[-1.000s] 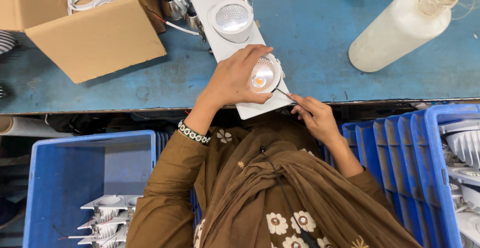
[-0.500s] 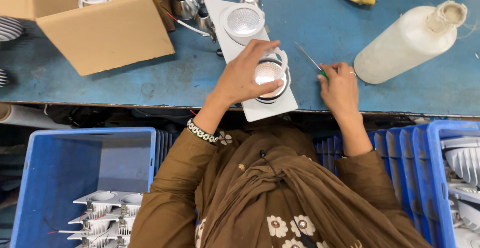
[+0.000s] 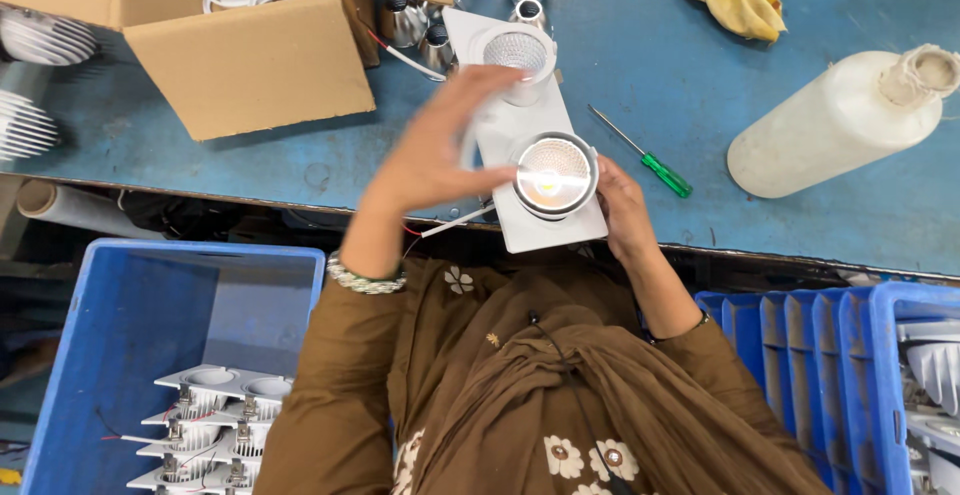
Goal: The person assembles a dual recessed LED light fixture by inserting LED modules into a white housing, securing them with white plastic rings, and using a screwdriver to tighten the components. The finished unit is placed into a blue crate with other completed fixtures.
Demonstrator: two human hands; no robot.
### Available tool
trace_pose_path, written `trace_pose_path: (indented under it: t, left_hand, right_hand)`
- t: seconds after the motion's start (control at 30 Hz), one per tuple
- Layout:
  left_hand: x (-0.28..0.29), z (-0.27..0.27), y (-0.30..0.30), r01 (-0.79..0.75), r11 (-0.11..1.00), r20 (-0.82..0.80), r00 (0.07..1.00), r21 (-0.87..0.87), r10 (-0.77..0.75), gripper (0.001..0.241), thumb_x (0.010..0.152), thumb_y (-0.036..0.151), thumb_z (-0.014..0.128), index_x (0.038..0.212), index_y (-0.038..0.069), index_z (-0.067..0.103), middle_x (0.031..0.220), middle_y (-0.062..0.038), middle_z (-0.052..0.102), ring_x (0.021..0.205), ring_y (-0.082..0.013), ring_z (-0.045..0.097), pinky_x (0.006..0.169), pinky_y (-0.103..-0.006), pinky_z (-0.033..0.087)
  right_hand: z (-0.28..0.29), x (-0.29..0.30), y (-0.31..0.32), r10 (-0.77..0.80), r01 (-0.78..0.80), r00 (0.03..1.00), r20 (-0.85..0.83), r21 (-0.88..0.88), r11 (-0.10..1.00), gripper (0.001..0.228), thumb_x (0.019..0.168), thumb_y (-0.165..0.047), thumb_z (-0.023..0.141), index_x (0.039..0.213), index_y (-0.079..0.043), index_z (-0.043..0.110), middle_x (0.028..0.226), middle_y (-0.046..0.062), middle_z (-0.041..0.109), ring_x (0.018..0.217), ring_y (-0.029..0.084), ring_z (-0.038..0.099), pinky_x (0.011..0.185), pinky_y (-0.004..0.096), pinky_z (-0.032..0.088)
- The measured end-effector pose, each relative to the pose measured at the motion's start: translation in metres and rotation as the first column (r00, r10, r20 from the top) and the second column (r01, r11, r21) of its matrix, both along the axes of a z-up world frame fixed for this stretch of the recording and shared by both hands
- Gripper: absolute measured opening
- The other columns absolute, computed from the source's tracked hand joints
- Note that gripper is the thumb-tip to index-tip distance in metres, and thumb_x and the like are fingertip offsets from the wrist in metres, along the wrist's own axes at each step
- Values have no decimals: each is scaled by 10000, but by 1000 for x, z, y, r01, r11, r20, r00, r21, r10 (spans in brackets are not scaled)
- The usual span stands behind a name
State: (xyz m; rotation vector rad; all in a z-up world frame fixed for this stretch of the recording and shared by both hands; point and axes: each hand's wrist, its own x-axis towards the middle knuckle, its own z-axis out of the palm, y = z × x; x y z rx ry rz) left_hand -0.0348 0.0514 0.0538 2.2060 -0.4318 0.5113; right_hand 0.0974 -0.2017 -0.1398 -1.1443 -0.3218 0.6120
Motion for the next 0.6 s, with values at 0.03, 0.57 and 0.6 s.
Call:
trace_pose_path:
  t: [0.03,0.57,0.6]
  left_hand:
    - [-9,-2,16,-64,998,25,998,-2,64,817,832,343,868,1532,115,514,1522,-119,549,1433,-311,532,1225,-436,417]
    - [-15,-102,74,-437,783,104,892,444,439,610,854,313,800,1365,36,617,1428,-198,546,1347,-408,468,1086,-495,390]
    - [-16,-93,68,-480,781,168,876,400,453,577,882,291,771,1363,7,623,1416,-222,556,1330,-424,486,1074,-474,428]
  right_hand:
    - [0,-1,-2,0,0,1000,6,13,1000,520,1078,-325,498,1466,21,516,1335,97,654,1198,159,631,1042,293,487]
    - [-8,-18,5,-181,179,978,102,35,983,418,1090,-252,545,1390,39,544,1236,87,661,1100,133,632,964,283,506]
    - [-6,-19,5,-185,183,978,92,31,983,442,1097,-285,536,1395,42,542,1245,95,658,1116,144,629,983,293,501]
